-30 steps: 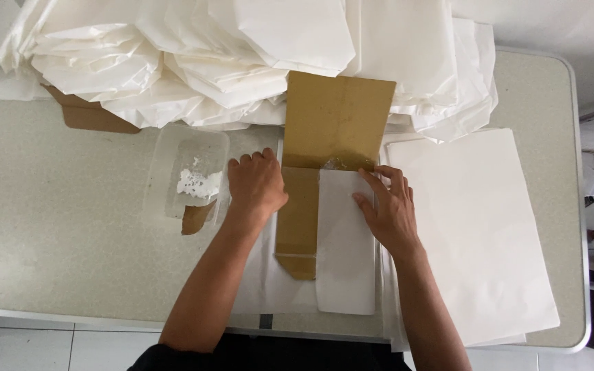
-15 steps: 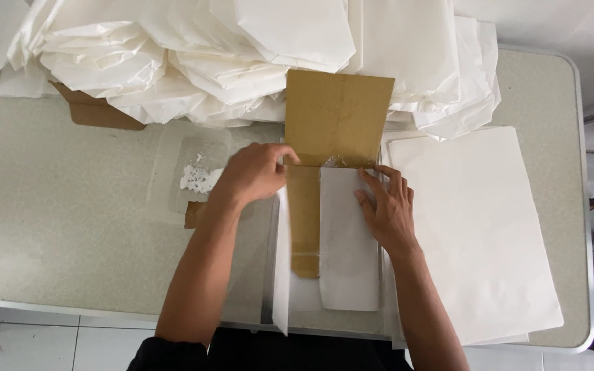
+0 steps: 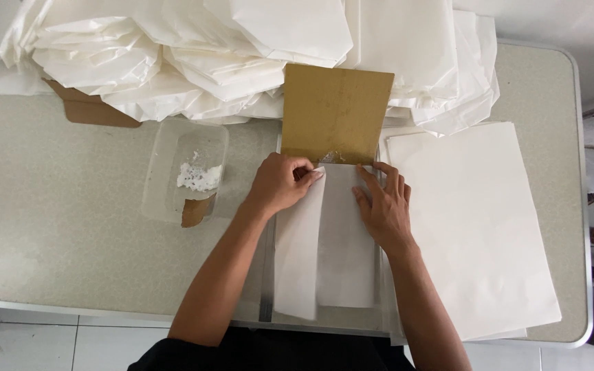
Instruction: The person folds white paper around a brown cardboard template, applies a white paste with a small applicator, and presses the edges to seal. The person repeats the process with a second sheet, folding and sealing each package on a light-colored table.
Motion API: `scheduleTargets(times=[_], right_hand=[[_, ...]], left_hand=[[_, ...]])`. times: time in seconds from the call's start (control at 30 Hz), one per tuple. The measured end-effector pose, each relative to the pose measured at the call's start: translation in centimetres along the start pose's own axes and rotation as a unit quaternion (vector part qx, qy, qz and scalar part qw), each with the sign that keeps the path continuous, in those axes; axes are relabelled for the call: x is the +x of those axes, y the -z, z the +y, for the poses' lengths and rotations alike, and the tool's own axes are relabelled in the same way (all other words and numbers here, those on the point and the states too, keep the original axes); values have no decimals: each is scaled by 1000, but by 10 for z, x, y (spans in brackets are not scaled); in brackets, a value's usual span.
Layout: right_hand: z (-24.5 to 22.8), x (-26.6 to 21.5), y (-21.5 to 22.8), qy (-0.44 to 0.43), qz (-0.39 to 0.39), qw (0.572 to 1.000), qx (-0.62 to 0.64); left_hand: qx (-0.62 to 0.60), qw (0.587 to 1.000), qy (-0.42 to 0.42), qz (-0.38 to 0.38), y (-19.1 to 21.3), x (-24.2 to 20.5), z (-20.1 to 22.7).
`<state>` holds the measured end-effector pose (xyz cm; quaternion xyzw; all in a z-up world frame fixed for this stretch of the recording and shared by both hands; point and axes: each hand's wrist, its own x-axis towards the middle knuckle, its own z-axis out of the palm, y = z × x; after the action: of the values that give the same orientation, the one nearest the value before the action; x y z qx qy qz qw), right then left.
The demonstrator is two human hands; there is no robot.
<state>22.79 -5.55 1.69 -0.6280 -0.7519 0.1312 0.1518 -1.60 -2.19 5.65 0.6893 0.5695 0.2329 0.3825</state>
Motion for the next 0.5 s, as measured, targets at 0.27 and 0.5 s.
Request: scheduleTargets(times=[0.27,0.5], right_hand=[[1,0,-8,3,2,999,-44],[0,-3,-12,19,17,998,-60]], left_hand=[[72,990,-59,107,-37,1,-22],[40,955,-156,251,-54,4,-28]])
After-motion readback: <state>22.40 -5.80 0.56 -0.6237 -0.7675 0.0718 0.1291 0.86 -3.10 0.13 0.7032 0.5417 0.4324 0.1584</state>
